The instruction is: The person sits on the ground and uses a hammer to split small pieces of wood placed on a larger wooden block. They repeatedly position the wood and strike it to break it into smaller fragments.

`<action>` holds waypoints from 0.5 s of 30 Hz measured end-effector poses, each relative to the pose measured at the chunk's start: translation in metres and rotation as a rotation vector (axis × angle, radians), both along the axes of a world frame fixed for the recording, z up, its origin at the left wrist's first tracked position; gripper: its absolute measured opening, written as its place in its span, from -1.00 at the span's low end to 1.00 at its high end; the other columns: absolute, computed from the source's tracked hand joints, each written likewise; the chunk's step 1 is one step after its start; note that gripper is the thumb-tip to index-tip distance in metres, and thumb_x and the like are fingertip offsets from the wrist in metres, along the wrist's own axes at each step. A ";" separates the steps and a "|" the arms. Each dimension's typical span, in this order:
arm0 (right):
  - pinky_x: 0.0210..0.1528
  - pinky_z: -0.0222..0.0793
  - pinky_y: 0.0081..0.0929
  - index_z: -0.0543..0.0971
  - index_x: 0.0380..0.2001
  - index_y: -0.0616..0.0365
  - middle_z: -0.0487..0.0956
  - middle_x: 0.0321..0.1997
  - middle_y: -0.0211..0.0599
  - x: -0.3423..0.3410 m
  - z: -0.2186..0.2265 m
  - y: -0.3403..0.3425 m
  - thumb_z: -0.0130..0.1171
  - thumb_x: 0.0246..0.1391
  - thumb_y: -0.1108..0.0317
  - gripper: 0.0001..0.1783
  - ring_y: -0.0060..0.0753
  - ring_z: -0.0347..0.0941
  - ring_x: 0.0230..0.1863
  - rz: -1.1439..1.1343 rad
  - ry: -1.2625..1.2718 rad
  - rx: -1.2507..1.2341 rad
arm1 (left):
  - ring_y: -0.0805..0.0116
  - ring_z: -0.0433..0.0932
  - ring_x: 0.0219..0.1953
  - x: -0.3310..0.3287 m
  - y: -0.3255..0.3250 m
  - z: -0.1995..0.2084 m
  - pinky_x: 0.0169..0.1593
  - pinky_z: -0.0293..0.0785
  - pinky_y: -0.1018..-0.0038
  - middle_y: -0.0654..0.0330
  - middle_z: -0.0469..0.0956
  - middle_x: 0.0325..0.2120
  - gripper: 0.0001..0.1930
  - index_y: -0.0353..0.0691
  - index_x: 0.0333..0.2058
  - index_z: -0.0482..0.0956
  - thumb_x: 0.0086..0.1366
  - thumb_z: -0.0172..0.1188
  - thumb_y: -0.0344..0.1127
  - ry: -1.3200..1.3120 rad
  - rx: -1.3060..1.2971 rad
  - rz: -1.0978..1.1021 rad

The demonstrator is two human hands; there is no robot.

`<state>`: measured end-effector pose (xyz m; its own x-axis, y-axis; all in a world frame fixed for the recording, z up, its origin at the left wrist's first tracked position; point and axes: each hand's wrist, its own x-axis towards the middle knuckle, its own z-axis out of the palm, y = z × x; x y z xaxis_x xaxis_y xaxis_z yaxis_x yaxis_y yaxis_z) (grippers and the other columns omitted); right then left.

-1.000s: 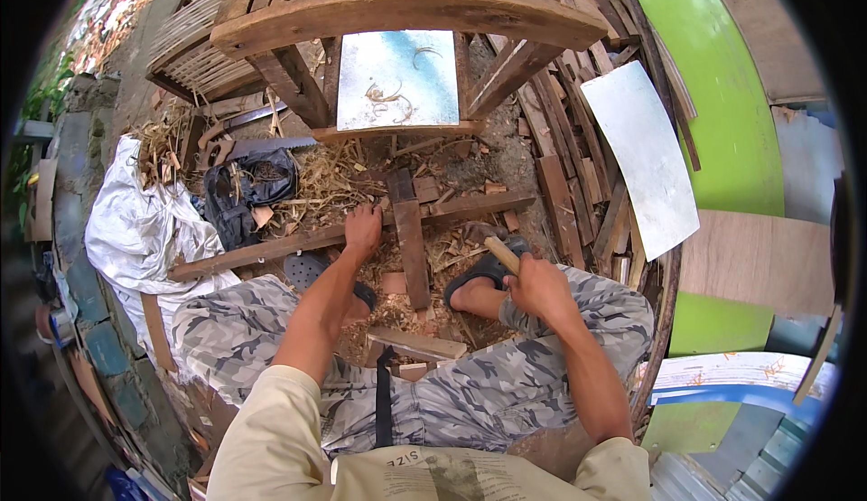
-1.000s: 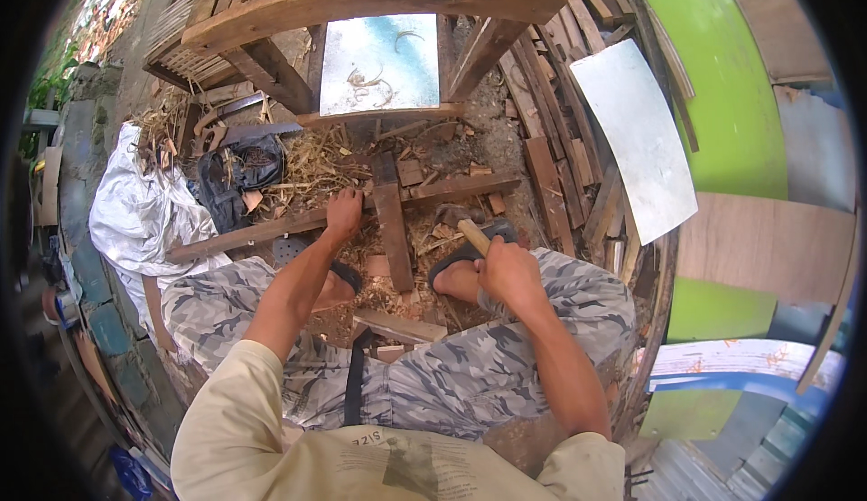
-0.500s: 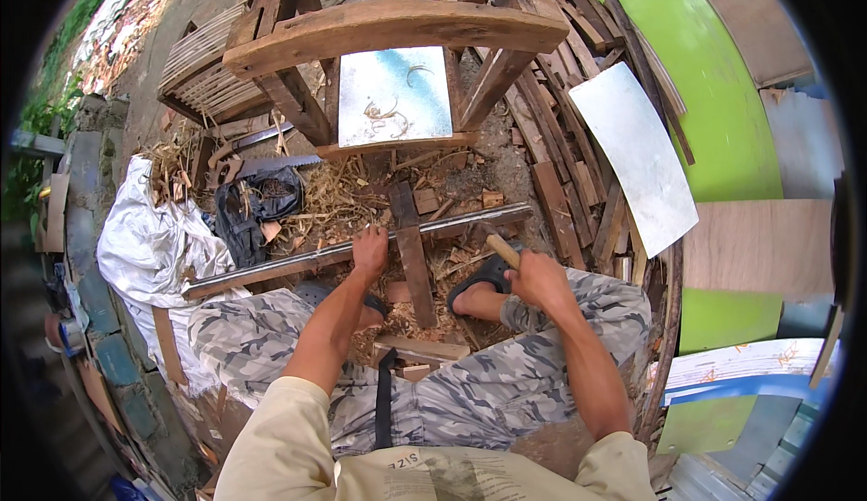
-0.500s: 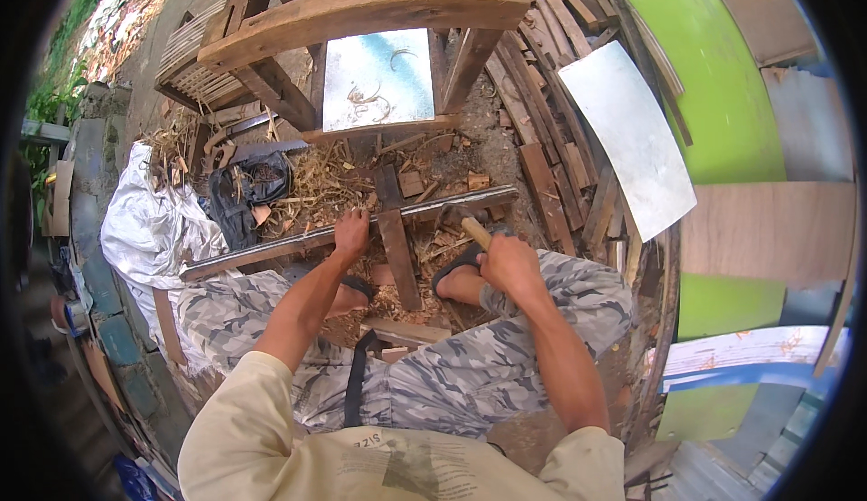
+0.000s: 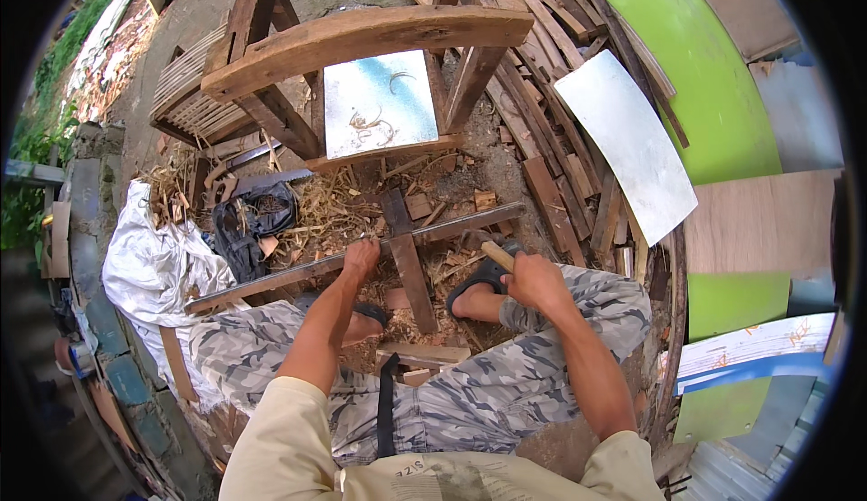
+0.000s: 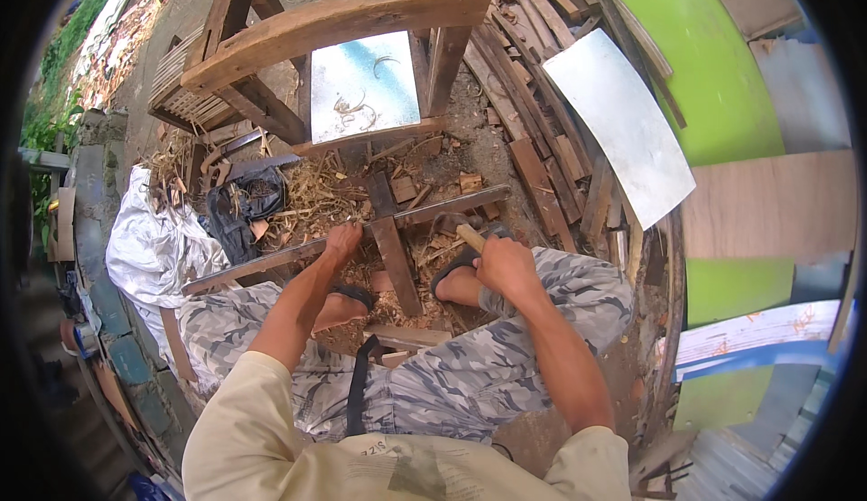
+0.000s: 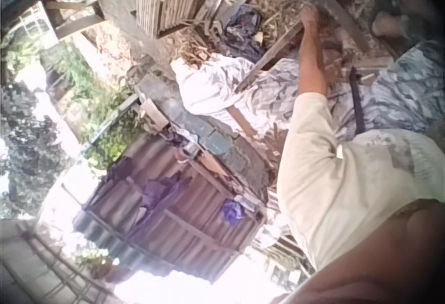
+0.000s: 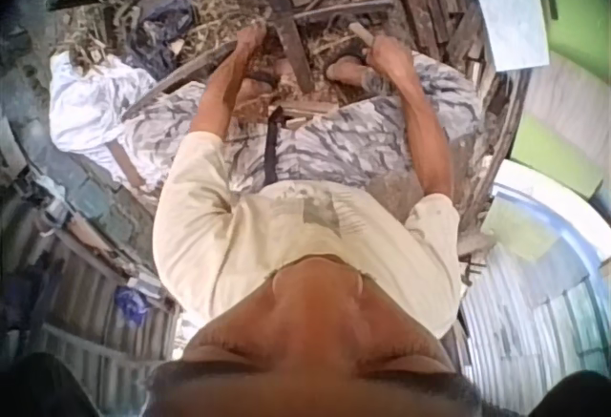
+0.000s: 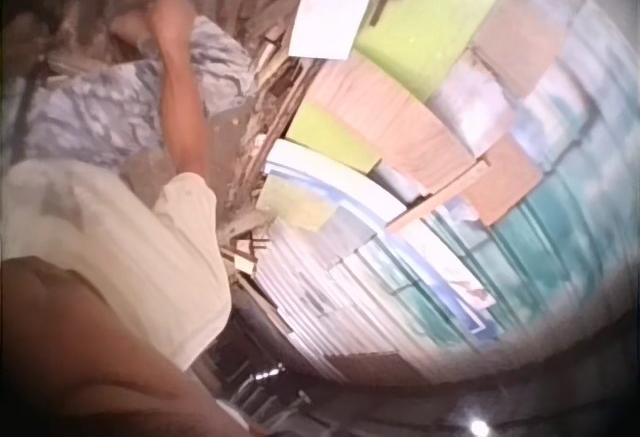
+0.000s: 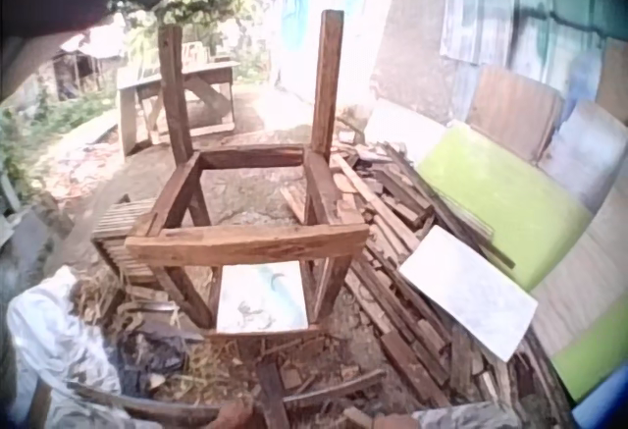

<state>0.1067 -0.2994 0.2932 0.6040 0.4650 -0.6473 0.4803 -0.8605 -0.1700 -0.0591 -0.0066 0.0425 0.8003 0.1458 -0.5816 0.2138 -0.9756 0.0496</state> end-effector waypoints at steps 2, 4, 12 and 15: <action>-0.15 0.50 -0.08 0.55 -0.29 0.34 0.63 -0.31 0.13 -0.001 -0.006 -0.006 0.26 0.04 0.13 -0.59 0.13 0.59 -0.21 0.017 -0.012 0.005 | 0.10 0.65 -0.22 0.001 0.001 0.007 -0.25 0.60 0.29 0.00 0.62 -0.28 -0.71 -0.31 -0.13 0.49 0.16 0.21 -0.38 0.026 -0.015 -0.055; -0.16 0.47 -0.04 0.53 -0.30 0.35 0.61 -0.35 0.17 -0.001 -0.011 -0.007 0.26 0.04 0.11 -0.57 0.17 0.57 -0.24 0.044 -0.037 0.022 | 0.09 0.65 -0.20 -0.002 -0.001 0.009 -0.23 0.59 0.26 0.04 0.64 -0.33 -0.74 -0.30 -0.17 0.52 0.14 0.21 -0.38 -0.015 0.007 -0.070; -0.15 0.47 -0.05 0.54 -0.30 0.35 0.61 -0.33 0.18 0.001 -0.008 -0.002 0.26 0.05 0.10 -0.56 0.16 0.57 -0.20 0.003 -0.018 -0.008 | -0.01 0.46 0.11 0.001 -0.011 0.020 0.10 0.45 0.12 -0.04 0.49 0.03 -0.51 -0.21 0.10 0.39 0.17 0.20 -0.33 0.136 -0.072 0.228; -0.14 0.47 -0.05 0.54 -0.31 0.36 0.61 -0.34 0.17 0.001 -0.008 0.001 0.26 0.05 0.10 -0.56 0.17 0.57 -0.21 0.020 -0.014 0.003 | -0.04 0.22 0.29 -0.025 -0.011 0.003 0.31 0.17 0.05 -0.03 0.27 0.24 -0.34 -0.18 0.26 0.22 0.20 0.22 -0.22 -0.060 -0.145 0.283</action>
